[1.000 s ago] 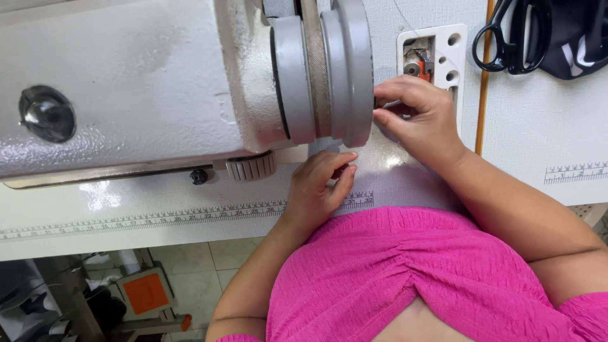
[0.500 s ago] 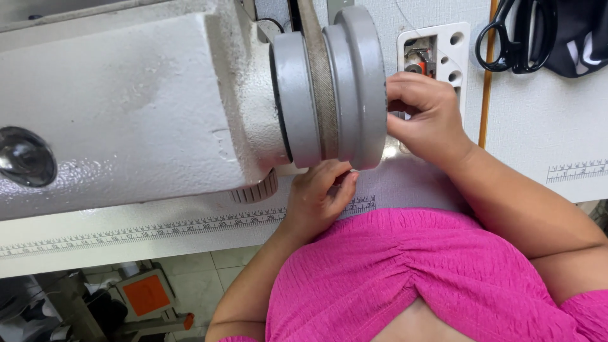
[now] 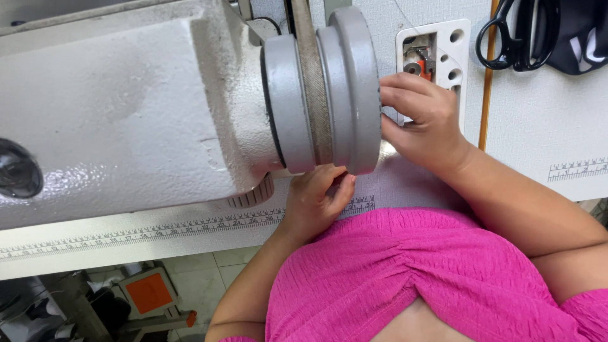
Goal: Threading an industrial sewing machine and trimming the thread with scissors
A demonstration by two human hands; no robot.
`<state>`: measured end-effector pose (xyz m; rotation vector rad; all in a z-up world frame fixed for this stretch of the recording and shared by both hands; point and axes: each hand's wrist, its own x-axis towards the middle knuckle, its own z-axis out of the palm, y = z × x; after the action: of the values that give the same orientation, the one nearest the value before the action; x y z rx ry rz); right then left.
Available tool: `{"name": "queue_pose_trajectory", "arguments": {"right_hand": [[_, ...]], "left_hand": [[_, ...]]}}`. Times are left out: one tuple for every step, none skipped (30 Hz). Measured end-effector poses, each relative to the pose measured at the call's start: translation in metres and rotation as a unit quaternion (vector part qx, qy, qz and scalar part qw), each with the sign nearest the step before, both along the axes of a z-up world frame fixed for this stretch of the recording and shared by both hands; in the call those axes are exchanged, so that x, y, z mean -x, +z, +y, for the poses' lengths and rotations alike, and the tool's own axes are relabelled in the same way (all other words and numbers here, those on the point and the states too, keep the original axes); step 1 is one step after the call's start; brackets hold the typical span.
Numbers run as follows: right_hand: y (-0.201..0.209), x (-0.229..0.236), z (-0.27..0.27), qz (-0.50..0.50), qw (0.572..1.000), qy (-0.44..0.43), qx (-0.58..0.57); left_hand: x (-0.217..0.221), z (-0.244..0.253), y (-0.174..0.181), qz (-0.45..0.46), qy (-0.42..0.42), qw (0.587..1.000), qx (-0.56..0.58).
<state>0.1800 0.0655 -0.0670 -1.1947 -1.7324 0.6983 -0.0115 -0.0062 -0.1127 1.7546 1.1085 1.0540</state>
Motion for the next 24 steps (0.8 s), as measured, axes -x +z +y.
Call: {"name": "queue_pose_trajectory", "arguments": {"right_hand": [[0.0,0.0,0.0,-0.014,1.0,0.002,-0.022],[0.002,0.001,0.001,-0.015,1.0,0.0,-0.021],[0.004,0.001,0.002,0.015,0.999,0.006,0.027],[0.006,0.002,0.004,0.045,0.996,0.011,0.076],[0.005,0.001,0.004,0.045,0.996,0.01,0.076],[0.004,0.0,0.004,0.076,0.99,0.009,0.118],[0.003,0.0,0.004,0.107,0.981,0.009,0.162],[0.002,0.0,0.005,0.107,0.981,0.009,0.162],[0.001,0.0,0.005,0.107,0.979,0.01,0.175],[0.0,0.0,0.006,0.106,0.976,0.01,0.188],[-0.001,0.0,0.006,0.106,0.976,0.01,0.188],[-0.001,0.001,0.005,0.11,0.974,0.008,0.198],[-0.001,0.001,0.005,0.113,0.972,0.004,0.208],[-0.001,0.001,0.004,0.112,0.972,0.003,0.208],[-0.001,0.002,0.004,0.118,0.966,0.0,0.231],[-0.002,0.003,0.004,0.123,0.959,-0.003,0.253],[-0.002,0.002,0.006,0.124,0.959,-0.004,0.253],[-0.001,0.002,0.009,0.105,0.965,0.005,0.24],[-0.001,0.002,0.011,0.086,0.97,0.016,0.227],[0.004,0.001,0.011,0.087,0.97,0.015,0.228],[0.009,0.001,0.012,0.058,0.973,0.042,0.217],[0.015,0.0,0.013,0.03,0.976,0.068,0.206],[0.014,0.0,0.013,0.03,0.976,0.07,0.206],[0.014,-0.001,0.013,0.023,0.975,0.069,0.208]], "left_hand": [[0.0,-0.001,-0.001,0.001,0.004,1.0,-0.007],[0.0,-0.002,-0.003,0.001,0.003,1.0,-0.006],[0.0,-0.002,-0.005,0.002,0.001,1.0,-0.006],[0.001,-0.003,-0.007,0.004,-0.001,1.0,-0.005],[0.0,-0.003,-0.008,0.003,-0.002,1.0,-0.006],[0.0,-0.002,-0.009,0.003,-0.003,1.0,-0.01],[0.0,-0.003,-0.009,0.003,-0.002,1.0,-0.013],[0.0,-0.004,-0.01,0.003,-0.002,1.0,-0.013],[0.001,-0.005,-0.012,0.004,0.0,1.0,-0.006],[0.001,-0.005,-0.013,0.004,0.001,1.0,0.0],[0.001,-0.005,-0.011,0.004,0.001,1.0,0.0],[0.001,-0.004,-0.01,0.002,0.002,1.0,-0.006],[0.0,-0.003,-0.009,-0.001,0.003,1.0,-0.012],[0.0,-0.004,-0.009,-0.002,0.002,1.0,-0.011],[0.001,-0.004,-0.009,0.003,0.0,1.0,-0.009],[0.001,-0.005,-0.01,0.008,-0.002,1.0,-0.007],[0.002,-0.006,-0.011,0.008,-0.003,1.0,-0.007],[0.002,-0.007,-0.013,0.019,0.0,1.0,-0.003],[0.003,-0.008,-0.015,0.03,0.004,1.0,0.001],[0.003,-0.006,-0.009,0.031,0.004,1.0,0.001],[0.004,-0.004,-0.002,0.064,-0.017,0.998,0.002],[0.005,-0.002,0.004,0.098,-0.038,0.994,0.003],[0.004,-0.001,0.005,0.098,-0.036,0.994,0.004],[0.004,-0.001,0.007,0.089,-0.039,0.995,0.007]]}}
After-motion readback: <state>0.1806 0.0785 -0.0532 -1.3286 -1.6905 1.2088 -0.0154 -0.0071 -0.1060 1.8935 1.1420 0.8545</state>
